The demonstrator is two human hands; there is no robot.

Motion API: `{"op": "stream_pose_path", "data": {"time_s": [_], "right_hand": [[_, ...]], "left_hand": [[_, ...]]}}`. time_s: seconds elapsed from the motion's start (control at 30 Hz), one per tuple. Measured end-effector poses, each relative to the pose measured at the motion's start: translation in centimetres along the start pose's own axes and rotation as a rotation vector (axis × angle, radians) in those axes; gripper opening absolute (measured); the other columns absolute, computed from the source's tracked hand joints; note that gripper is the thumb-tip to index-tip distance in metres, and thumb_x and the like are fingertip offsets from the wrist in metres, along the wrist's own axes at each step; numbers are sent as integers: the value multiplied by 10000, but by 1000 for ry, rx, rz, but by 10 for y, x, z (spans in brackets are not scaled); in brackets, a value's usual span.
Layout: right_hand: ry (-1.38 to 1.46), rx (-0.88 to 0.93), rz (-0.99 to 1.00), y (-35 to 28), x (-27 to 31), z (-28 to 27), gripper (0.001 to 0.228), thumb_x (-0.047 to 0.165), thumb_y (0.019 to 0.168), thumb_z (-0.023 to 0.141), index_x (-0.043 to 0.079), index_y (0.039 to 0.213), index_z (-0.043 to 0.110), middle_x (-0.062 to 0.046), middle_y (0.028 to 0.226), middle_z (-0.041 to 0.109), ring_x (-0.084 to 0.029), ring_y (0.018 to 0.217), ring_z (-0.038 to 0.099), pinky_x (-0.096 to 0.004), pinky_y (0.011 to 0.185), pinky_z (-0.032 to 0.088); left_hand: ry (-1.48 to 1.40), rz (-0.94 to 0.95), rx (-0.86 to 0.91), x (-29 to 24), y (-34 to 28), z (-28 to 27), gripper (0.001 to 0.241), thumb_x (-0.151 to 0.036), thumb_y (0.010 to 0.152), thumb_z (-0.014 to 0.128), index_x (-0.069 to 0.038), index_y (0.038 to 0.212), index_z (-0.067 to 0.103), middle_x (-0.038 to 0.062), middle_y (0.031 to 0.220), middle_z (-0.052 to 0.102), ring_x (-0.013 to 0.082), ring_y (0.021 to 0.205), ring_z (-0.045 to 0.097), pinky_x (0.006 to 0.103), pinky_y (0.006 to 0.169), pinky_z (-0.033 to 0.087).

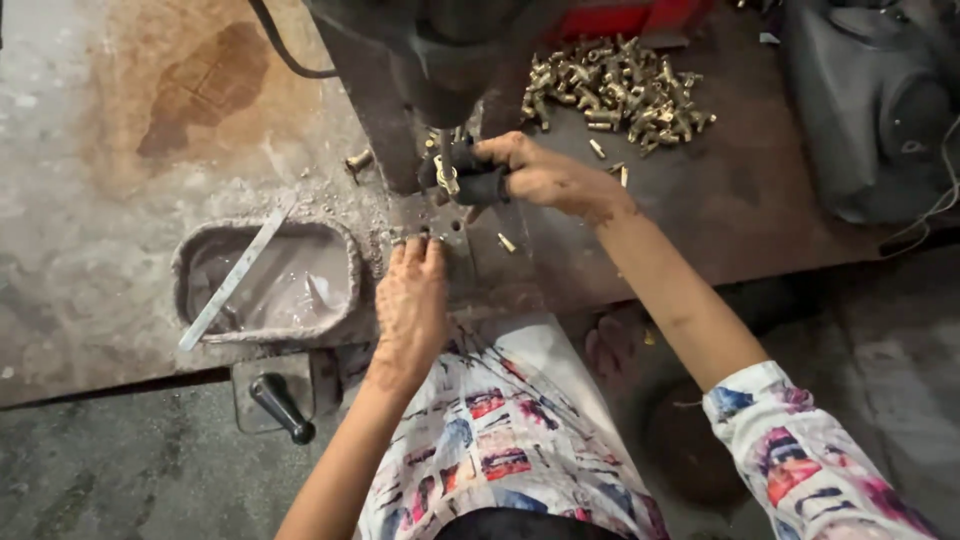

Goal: The person sits at a bench press machine and presses small brass fittings one at a time, placing each part under the press with a black pad, dipping fingers in a water tray, and setting pressed parts on the table. They later gather the pressed fittings and sweep them into a red plastic crate.

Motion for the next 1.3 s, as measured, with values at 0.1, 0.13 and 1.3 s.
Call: {"op": "stream_pose_path", "data": {"time_s": [0.1,0.13,1.3], "right_hand": [[1,19,21,1,-3,6,712,193,800,614,-26,1466,493,-135,1462,485,-255,1431,408,-399,1222,312],[-1,21,27,0,-7,7,712,193,800,614,-26,1466,493,-135,1462,485,-255,1431,408,-399,1222,312],[518,-379,-284,-29,-21,94,540,55,945,478,-24,1468,371,-148,1404,582,-244,1227,625,-408,1091,544]], "left_hand": [[-34,80,102,-42,7,38,410,20,865,615,-31,1271,637,175,1228,613,342,1104,596,401,730,595],[-41,77,104,-54,13,63,410,20,865,615,-31,1271,637,175,1228,613,342,1104,596,401,730,595],[-728,-481,-25,131,-53,-70,171,-47,818,764,-67,983,801,61,939,794,188,855,770,300,804,601]]}}
Point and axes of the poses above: each hand's wrist, its own y-axis towards the middle knuckle, its own z-axis out of the palm, x = y × z, the point moved 4 cm from there along y, towards the middle knuckle
